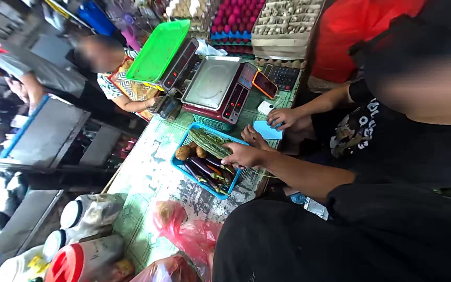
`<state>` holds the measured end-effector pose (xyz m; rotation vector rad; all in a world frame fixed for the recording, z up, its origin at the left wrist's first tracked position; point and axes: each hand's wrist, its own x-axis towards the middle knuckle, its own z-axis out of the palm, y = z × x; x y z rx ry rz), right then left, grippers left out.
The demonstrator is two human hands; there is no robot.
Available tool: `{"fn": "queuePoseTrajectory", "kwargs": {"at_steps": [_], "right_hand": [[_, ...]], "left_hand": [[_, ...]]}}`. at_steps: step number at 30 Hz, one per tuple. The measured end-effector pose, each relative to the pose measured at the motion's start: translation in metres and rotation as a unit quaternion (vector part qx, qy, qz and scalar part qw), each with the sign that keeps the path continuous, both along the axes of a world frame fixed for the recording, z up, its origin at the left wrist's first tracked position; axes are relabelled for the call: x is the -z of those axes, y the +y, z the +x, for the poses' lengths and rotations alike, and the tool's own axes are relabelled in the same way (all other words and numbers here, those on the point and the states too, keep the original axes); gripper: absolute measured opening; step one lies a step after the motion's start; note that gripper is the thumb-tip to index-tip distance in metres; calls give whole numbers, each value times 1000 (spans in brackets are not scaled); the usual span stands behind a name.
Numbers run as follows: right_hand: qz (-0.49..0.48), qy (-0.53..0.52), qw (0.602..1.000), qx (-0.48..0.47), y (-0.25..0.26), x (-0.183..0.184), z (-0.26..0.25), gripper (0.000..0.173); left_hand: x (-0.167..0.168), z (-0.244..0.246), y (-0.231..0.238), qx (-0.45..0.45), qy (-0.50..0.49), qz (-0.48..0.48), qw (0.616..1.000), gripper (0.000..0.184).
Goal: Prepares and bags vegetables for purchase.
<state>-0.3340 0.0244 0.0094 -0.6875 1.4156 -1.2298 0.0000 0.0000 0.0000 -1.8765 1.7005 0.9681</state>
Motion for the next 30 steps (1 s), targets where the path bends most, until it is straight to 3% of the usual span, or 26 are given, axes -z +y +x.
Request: {"fn": "queuePoseTrajectory", "kwargs": {"at_steps": [1, 2, 3, 5, 9, 12, 16, 18, 19, 20, 22, 24, 26, 27, 30], "right_hand": [[-14, 49, 998, 24, 2, -12, -4, 54], [-17, 115, 992, 52, -1, -21, -10, 58], [-15, 175, 981, 79, -11, -23, -19, 64], [-11, 268, 954, 133, -46, -8, -46, 73], [78, 338, 916, 203, -108, 28, -109, 73], [144, 341, 907, 202, -125, 37, -133, 74], [156, 375, 891, 204, -99, 22, -119, 69], [84, 393, 886, 229, -72, 8, -80, 62], [31, 384, 899, 211, -61, 1, -52, 56], [-22, 358, 921, 153, -54, -2, -22, 53], [-91, 291, 949, -76, -51, 2, 42, 64], [-105, 295, 900, -304, -58, 13, 104, 91], [-140, 346, 830, -414, -62, 26, 156, 99], [-165, 355, 809, -438, -63, 32, 174, 90], [-193, 358, 807, -428, -64, 39, 203, 34]], "left_hand": [[98, 45, -12, 31, 98, -143, 984, 26], [171, 76, -32, 54, 135, -180, 973, 26], [218, 95, -56, 69, 119, -150, 979, 28], [261, 109, -90, 80, 77, -79, 991, 30], [286, 126, -115, 94, 71, -48, 992, 33], [270, 128, -105, 141, 110, -53, 982, 27], [148, 99, -57, 147, 163, -101, 970, 19], [98, 94, -36, 143, 199, -197, 949, 14], [88, 94, -30, 149, 214, -254, 931, 12], [78, 93, -26, 150, 226, -290, 918, 10], [51, 82, -24, 157, 231, -302, 911, 10], [23, 64, -29, 198, 225, -309, 903, 14], [3, 46, -34, 248, 240, -330, 879, 16], [-6, 41, -34, 269, 255, -331, 868, 17], [-19, 43, -26, 273, 308, -351, 841, 16]]}}
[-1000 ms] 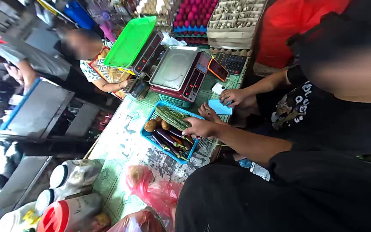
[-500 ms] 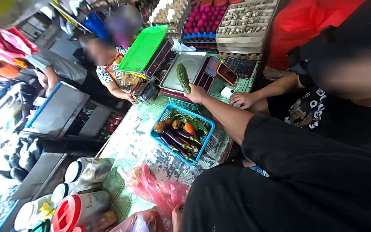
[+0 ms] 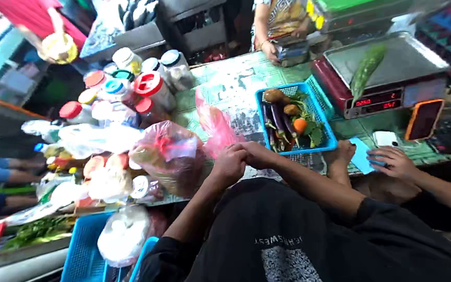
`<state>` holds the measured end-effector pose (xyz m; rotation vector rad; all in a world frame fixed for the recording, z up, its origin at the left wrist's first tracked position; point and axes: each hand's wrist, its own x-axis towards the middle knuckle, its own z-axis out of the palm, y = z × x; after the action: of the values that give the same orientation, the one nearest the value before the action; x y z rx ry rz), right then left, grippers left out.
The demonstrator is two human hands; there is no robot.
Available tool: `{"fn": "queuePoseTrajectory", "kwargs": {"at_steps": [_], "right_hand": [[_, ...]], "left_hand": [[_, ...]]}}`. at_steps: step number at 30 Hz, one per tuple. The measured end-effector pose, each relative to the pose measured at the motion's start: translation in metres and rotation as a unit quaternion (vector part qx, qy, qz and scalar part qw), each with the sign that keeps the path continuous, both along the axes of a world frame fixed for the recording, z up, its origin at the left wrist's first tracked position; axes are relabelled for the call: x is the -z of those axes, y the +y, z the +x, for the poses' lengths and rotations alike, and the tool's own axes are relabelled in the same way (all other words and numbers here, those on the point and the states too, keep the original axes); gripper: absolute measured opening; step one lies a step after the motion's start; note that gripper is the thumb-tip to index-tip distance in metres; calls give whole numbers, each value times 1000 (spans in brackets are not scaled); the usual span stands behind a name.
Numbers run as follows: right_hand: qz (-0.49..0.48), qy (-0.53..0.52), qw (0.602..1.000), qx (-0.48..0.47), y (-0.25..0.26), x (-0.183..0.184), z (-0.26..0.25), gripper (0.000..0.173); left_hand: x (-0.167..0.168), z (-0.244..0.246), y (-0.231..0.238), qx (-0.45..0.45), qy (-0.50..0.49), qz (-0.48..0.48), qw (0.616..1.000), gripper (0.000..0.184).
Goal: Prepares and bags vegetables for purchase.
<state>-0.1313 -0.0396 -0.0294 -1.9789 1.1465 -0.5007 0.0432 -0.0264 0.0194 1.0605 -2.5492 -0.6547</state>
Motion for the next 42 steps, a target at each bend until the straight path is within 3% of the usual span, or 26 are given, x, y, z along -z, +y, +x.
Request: {"fn": "queuePoseTrajectory", "kwargs": {"at_steps": [3, 5, 8, 10, 12, 14, 16, 18, 21, 23, 25, 27, 30, 32, 33, 35, 37, 40, 42], "right_hand": [[47, -59, 994, 83, 6, 11, 5, 27], [85, -140, 976, 146, 17, 17, 8, 28], [157, -219, 944, 191, 37, 14, 19, 33], [194, -231, 939, 163, 45, 14, 31, 37], [230, -237, 937, 118, 50, 12, 47, 40], [261, -267, 923, 94, 55, 7, 60, 43], [260, -303, 907, 132, 59, 2, 64, 39], [238, -334, 880, 238, 61, 9, 53, 27], [271, -367, 807, 375, 59, 36, 18, 32], [311, -327, 807, 381, 71, 48, 8, 34], [361, -227, 854, 297, 85, 48, 9, 32], [349, -121, 901, 227, 86, 47, 8, 32], [248, -122, 939, 205, 67, 37, 3, 77], [179, -107, 964, 163, 46, 15, 15, 100], [144, -92, 976, 135, 37, 7, 24, 101], [103, -91, 985, 99, 20, 5, 39, 72], [128, -149, 974, 115, 7, 16, 47, 44], [222, -285, 909, 206, -7, 20, 45, 28], [289, -368, 849, 245, -17, 19, 32, 20]], "left_hand": [[-1, 26, 18, -109, 112, -46, 987, 15], [10, 52, 28, -208, 191, -51, 958, 25], [33, 84, 37, -323, 272, 146, 895, 47], [49, 93, 37, -313, 291, 337, 839, 55], [53, 85, 34, -260, 318, 447, 794, 50], [47, 69, 26, -264, 352, 427, 790, 30], [41, 64, 13, -328, 373, 362, 789, 19], [41, 75, 1, -361, 446, 345, 743, 21], [28, 91, -8, -365, 570, 355, 645, 23], [12, 93, 1, -358, 580, 382, 625, 29], [6, 82, 8, -364, 559, 388, 635, 30], [11, 72, 13, -352, 488, 362, 712, 30], [32, 63, 13, -268, 351, 297, 847, 27], [39, 60, 16, -206, 296, 283, 889, 31], [38, 58, 19, -186, 285, 282, 897, 34], [33, 56, 21, -162, 279, 285, 902, 38], [30, 59, 24, -147, 279, 294, 902, 43], [33, 67, 31, -139, 272, 320, 897, 49], [38, 87, 42, -212, 253, 299, 895, 38]]}}
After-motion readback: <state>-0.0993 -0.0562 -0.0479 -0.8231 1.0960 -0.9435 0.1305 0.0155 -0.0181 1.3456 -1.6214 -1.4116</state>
